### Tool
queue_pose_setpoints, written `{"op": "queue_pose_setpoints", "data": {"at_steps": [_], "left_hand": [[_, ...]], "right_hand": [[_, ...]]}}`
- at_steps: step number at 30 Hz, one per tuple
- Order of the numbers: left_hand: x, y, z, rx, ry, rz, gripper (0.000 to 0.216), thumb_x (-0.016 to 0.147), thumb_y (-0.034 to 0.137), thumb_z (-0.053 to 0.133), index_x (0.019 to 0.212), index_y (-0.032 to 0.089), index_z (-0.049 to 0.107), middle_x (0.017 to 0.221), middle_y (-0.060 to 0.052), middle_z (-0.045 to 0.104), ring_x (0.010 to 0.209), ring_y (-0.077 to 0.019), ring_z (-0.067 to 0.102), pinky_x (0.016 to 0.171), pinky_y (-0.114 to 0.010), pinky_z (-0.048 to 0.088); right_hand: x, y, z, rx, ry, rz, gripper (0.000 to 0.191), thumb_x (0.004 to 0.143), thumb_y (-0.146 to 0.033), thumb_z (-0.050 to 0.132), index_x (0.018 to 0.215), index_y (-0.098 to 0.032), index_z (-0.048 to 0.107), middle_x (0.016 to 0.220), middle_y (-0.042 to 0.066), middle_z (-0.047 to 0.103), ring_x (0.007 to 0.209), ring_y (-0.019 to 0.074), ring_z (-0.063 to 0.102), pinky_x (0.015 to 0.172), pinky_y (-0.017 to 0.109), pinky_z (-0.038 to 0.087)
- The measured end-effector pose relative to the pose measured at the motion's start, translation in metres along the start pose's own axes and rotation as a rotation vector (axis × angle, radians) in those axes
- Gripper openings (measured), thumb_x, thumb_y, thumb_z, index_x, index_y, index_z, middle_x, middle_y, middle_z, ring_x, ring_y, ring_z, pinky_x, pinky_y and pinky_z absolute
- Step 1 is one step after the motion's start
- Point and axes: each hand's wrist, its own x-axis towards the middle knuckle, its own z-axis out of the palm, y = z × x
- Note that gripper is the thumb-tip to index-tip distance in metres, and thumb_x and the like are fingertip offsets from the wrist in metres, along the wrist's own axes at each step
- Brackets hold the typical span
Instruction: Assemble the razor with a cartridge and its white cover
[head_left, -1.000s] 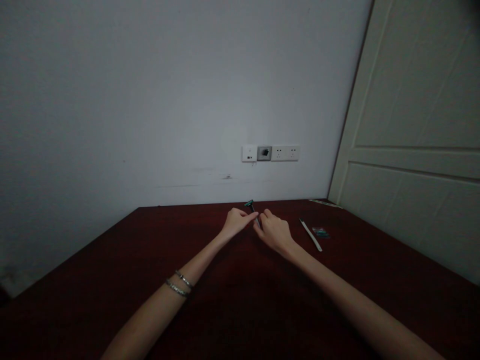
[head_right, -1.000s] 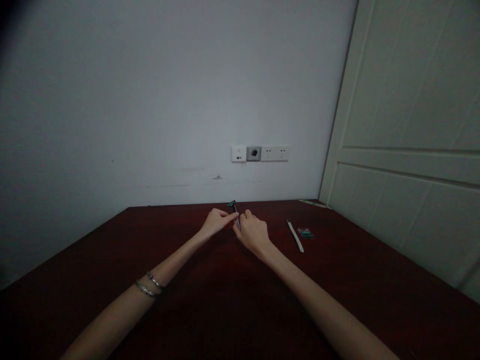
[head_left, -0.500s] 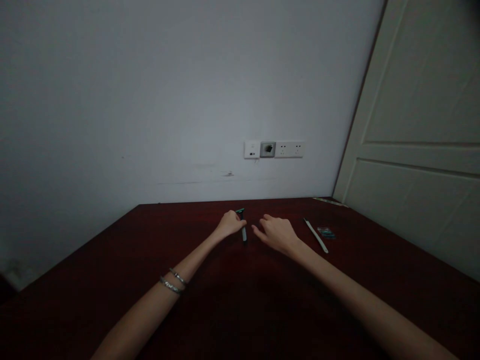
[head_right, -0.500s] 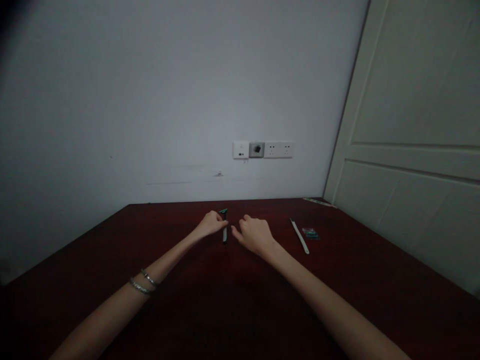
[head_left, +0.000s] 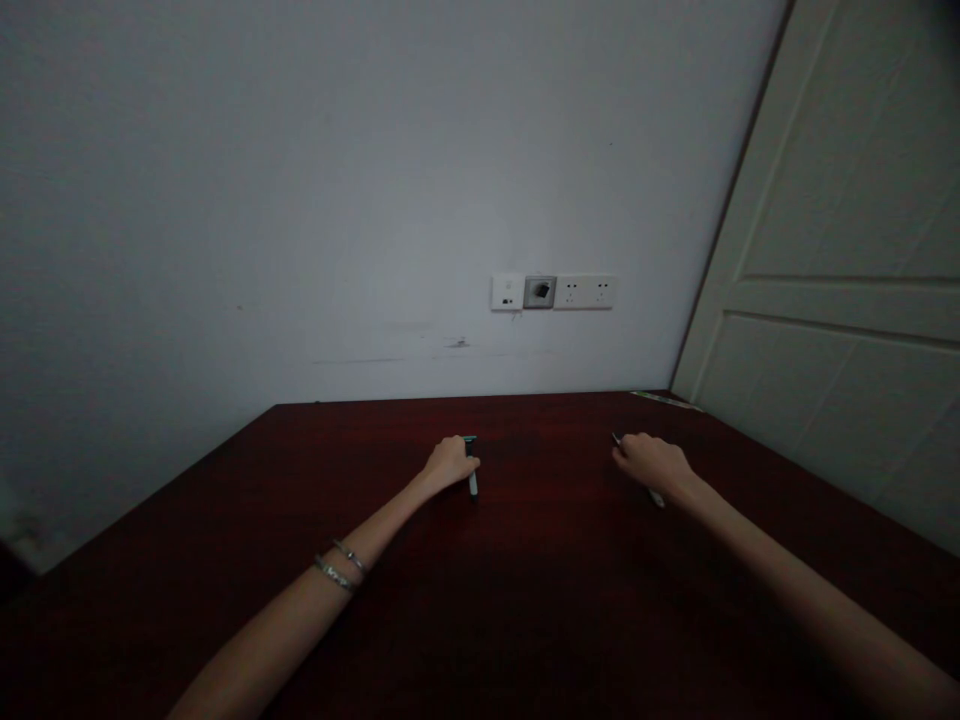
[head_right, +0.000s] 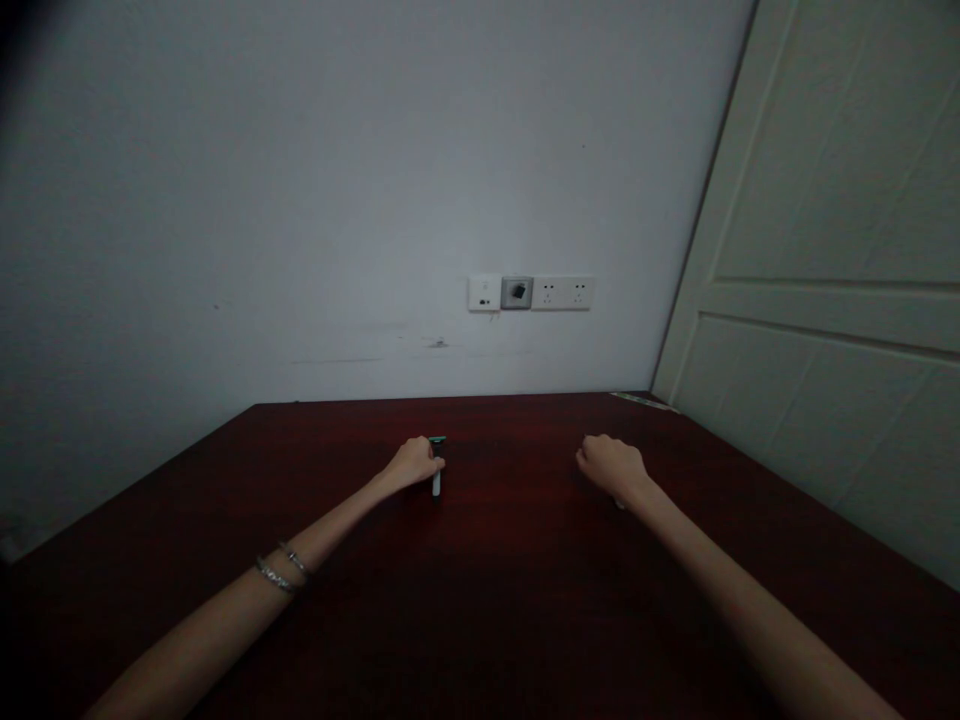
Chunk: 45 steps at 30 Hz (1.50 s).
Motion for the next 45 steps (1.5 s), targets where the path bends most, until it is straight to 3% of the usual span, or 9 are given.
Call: {"op": "queue_pose_setpoints", "data": {"at_steps": [7,20,27,34,39,45], "left_hand": [[-0.001,0.013,0.005,0.027,-0.059,0.006,0.026,0.068,0.033,0.055,0.077,0.011,0.067,0.080,-0.014,0.068,0.072,-0.0223,0.065,0.056,-0.023,0.045],[-0.009,0.018,0.006,0.064,-0.096,0.020,0.027,0.071,0.035,0.053,0.082,0.013,0.066,0.085,-0.011,0.067,0.077,-0.0213,0.065,0.059,-0.023,0.045],[-0.016,0.017,0.008,0.074,-0.077,0.037,0.034,0.076,0.046,0.050,0.081,0.016,0.064,0.083,-0.010,0.067,0.080,-0.0214,0.064,0.063,-0.024,0.045],[-0.006,0.009,0.002,0.077,-0.022,0.002,0.042,0.081,0.047,0.041,0.071,0.013,0.063,0.078,-0.013,0.065,0.076,-0.0239,0.064,0.060,-0.027,0.043],[-0.006,0.003,-0.004,0.055,0.003,0.009,0.043,0.082,0.047,0.039,0.065,0.014,0.062,0.074,-0.012,0.065,0.073,-0.0227,0.063,0.060,-0.027,0.042],[-0.012,0.007,-0.005,0.049,-0.007,-0.003,0.038,0.081,0.044,0.041,0.069,0.016,0.064,0.078,-0.011,0.066,0.076,-0.0230,0.063,0.062,-0.028,0.043]], "right_hand": [[-0.006,0.022,0.010,0.000,-0.092,0.026,0.037,0.085,-0.032,0.036,0.094,-0.011,0.064,0.099,0.020,0.063,0.089,0.0323,0.062,0.068,0.039,0.046],[-0.003,0.036,0.029,-0.013,-0.063,-0.008,0.043,0.086,-0.040,0.033,0.089,-0.011,0.065,0.093,0.019,0.065,0.087,0.0332,0.063,0.066,0.039,0.047],[0.003,0.041,0.034,-0.023,-0.081,-0.012,0.043,0.086,-0.040,0.034,0.090,-0.010,0.065,0.093,0.020,0.064,0.086,0.0318,0.063,0.066,0.038,0.046],[0.007,0.040,0.037,-0.035,-0.094,-0.079,0.039,0.086,-0.036,0.036,0.093,-0.010,0.064,0.096,0.020,0.064,0.088,0.0312,0.063,0.068,0.037,0.046],[0.001,0.013,0.028,-0.001,-0.061,-0.072,0.040,0.086,-0.035,0.034,0.089,-0.009,0.065,0.094,0.020,0.065,0.087,0.0303,0.063,0.070,0.036,0.045],[-0.020,-0.066,0.012,0.107,-0.027,-0.176,0.039,0.085,-0.035,0.035,0.085,-0.011,0.066,0.090,0.017,0.066,0.085,0.0288,0.063,0.070,0.034,0.045]]}}
